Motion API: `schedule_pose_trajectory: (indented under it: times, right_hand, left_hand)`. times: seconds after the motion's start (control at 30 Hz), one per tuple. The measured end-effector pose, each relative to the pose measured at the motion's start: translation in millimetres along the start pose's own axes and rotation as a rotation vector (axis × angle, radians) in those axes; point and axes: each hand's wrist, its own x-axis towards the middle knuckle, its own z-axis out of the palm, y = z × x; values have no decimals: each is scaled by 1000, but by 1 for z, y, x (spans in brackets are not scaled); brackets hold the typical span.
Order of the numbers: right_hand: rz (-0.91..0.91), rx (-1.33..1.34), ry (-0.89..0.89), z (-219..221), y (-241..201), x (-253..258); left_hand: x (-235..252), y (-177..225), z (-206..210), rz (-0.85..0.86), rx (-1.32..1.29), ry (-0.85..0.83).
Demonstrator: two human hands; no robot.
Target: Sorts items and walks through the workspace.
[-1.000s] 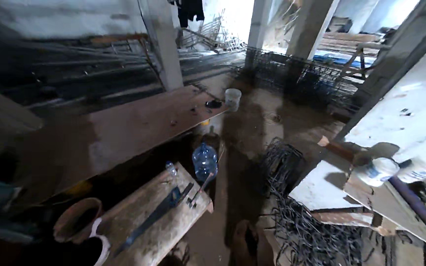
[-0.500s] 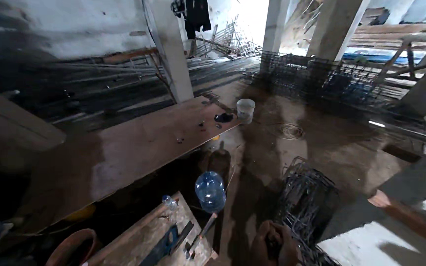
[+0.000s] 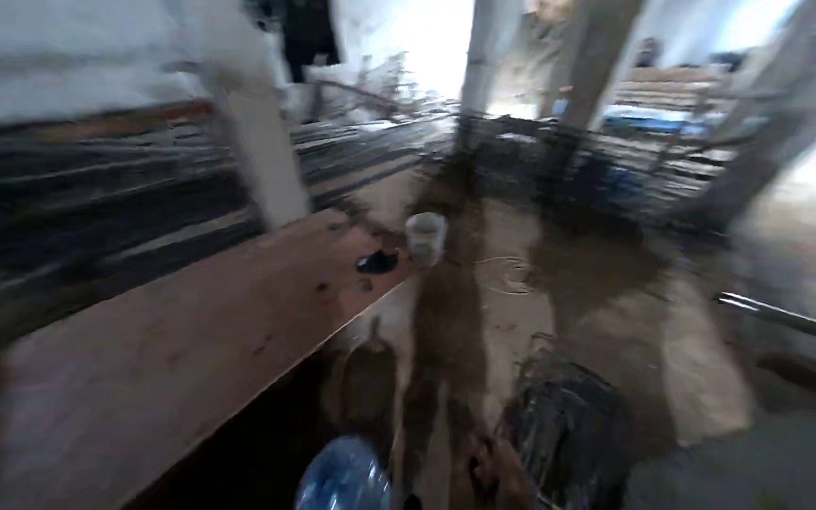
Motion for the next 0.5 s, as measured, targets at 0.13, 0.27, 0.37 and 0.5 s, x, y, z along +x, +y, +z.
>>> schedule_pose_trajectory:
  times: [0.13, 0.27, 0.37, 0.5]
  right_hand:
    - [74, 46, -52, 16, -7, 120]
    - [-5, 71, -64, 36, -37, 216]
    - [-71, 53, 10, 43, -42, 280]
    - [-167, -110, 143, 41, -46, 360]
  left_hand:
    - [118, 67, 65, -132, -16, 43]
    - [235, 114, 84, -408, -107, -244]
    - [290, 132, 127, -571, -188, -267]
    - [368, 135, 163, -666, -162, -328]
